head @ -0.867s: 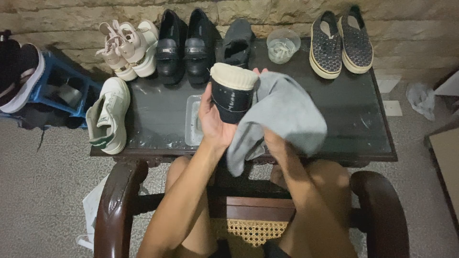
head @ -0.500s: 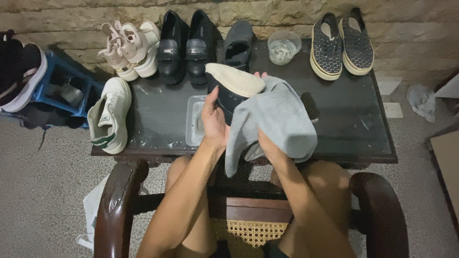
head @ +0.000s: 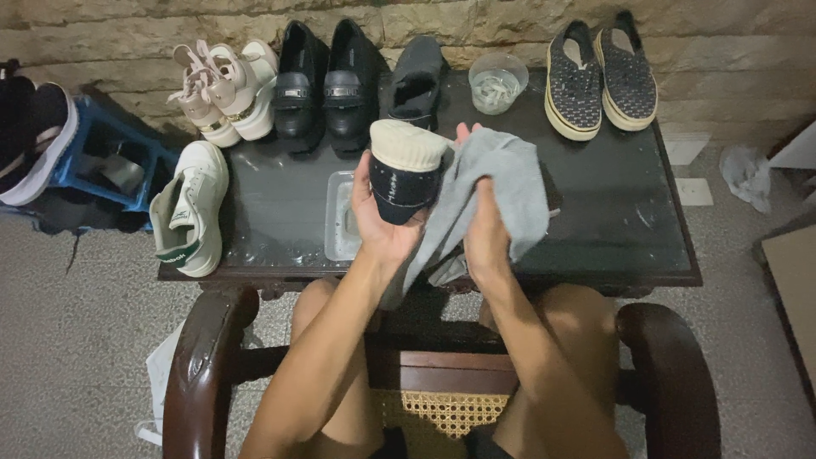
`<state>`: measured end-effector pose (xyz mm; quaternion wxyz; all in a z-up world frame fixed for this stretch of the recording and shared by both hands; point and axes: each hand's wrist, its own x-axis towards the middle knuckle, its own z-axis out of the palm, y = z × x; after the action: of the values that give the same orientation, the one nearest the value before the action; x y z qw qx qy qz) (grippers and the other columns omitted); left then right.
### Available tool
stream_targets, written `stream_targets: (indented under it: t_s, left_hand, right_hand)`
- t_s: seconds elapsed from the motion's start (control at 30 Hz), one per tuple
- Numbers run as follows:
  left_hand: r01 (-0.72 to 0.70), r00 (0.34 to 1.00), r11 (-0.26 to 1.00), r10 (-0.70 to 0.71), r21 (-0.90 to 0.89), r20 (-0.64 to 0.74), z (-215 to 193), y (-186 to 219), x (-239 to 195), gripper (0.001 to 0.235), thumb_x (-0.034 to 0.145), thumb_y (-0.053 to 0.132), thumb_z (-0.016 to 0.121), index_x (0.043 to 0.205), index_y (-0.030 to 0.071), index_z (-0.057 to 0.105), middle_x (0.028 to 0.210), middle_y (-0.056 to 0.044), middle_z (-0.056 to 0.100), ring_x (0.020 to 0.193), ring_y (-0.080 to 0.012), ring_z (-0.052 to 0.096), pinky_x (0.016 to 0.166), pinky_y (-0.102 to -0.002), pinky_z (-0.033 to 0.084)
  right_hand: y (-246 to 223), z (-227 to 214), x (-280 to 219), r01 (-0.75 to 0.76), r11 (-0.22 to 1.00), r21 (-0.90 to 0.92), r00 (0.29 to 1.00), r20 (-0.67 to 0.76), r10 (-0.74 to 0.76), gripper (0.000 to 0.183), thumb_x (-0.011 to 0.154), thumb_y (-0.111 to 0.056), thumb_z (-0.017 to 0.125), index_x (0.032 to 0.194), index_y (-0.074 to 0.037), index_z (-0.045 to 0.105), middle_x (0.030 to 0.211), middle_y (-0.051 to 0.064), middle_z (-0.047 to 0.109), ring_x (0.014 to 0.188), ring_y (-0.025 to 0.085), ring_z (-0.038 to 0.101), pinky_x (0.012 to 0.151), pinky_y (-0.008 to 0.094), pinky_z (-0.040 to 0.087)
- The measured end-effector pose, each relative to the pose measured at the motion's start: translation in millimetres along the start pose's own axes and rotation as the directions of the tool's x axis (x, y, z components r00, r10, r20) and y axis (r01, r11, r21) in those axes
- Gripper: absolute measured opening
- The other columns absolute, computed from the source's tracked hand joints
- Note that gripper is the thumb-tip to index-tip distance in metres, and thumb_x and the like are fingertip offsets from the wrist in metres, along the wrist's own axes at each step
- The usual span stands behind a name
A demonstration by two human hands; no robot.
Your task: The person scrubs a black sneaker with a toothbrush, repeatedly dipping it into a small container of liquid. They wipe the shoe with a cloth and continue scrubbing the upper and sole areas.
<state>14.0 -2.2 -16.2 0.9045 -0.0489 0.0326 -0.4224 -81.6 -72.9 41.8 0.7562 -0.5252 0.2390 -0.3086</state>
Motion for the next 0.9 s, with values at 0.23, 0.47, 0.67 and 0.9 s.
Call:
stream_targets:
  t_s: [0.23,0.47,0.67,0.9]
  left_hand:
    - [0.156,0.987,0.987,-0.156,0.031,0.026,-15.3,5.4,-5.6,0.056,0.091,0.055,0.065,0.115,0.005,0.075,0.118,-0.028,0.07,0.101,-0.0443,0.073,0.076,-0.052,0.066]
    - [0.112,0.993,0.993,-0.112,-0.028,-0.02,-25.2,3.4,0.4,0.048,0.091,0.045,0.068,0.113,0.003,0.076,0.116,-0.026,0.07,0.102,-0.0414,0.073,0.082,-0.049,0.065]
    - [-0.003,0.998,0.984,0.014,0.177,-0.063,1.9,-23.9,-4.0,0.037,0.096,0.031,0.066,0.118,0.002,0.073,0.122,-0.024,0.07,0.113,-0.0385,0.07,0.099,-0.051,0.059]
    - [-0.212,0.969,0.908,0.148,0.36,0.197,-17.1,-13.3,15.6,0.039,0.106,0.027,0.06,0.134,0.001,0.065,0.138,-0.023,0.06,0.128,-0.0351,0.06,0.111,-0.053,0.051]
  right_hand:
    - [25.5,-21.8,4.5,-0.101,0.974,-0.204,0.994,0.022,0.108,0.068,0.107,-0.05,0.036,0.158,-0.005,0.03,0.166,0.021,0.022,0.155,0.033,0.017,0.126,0.051,0.011]
    - [57.3,-30.7,15.9,-0.183,0.939,-0.29,0.983,-0.059,0.174,0.067,0.105,-0.055,0.035,0.157,-0.012,0.037,0.165,0.015,0.029,0.154,0.029,0.022,0.125,0.05,0.012]
    - [59.7,-17.4,-10.7,-0.037,0.953,-0.3,0.995,-0.095,0.009,0.064,0.107,-0.047,0.039,0.157,-0.007,0.037,0.165,0.016,0.03,0.152,0.032,0.025,0.127,0.05,0.015]
    - [67.6,-8.1,-3.9,0.265,0.922,-0.281,0.909,-0.245,-0.337,0.055,0.107,-0.038,0.046,0.153,-0.009,0.044,0.158,0.012,0.039,0.146,0.027,0.036,0.125,0.045,0.024]
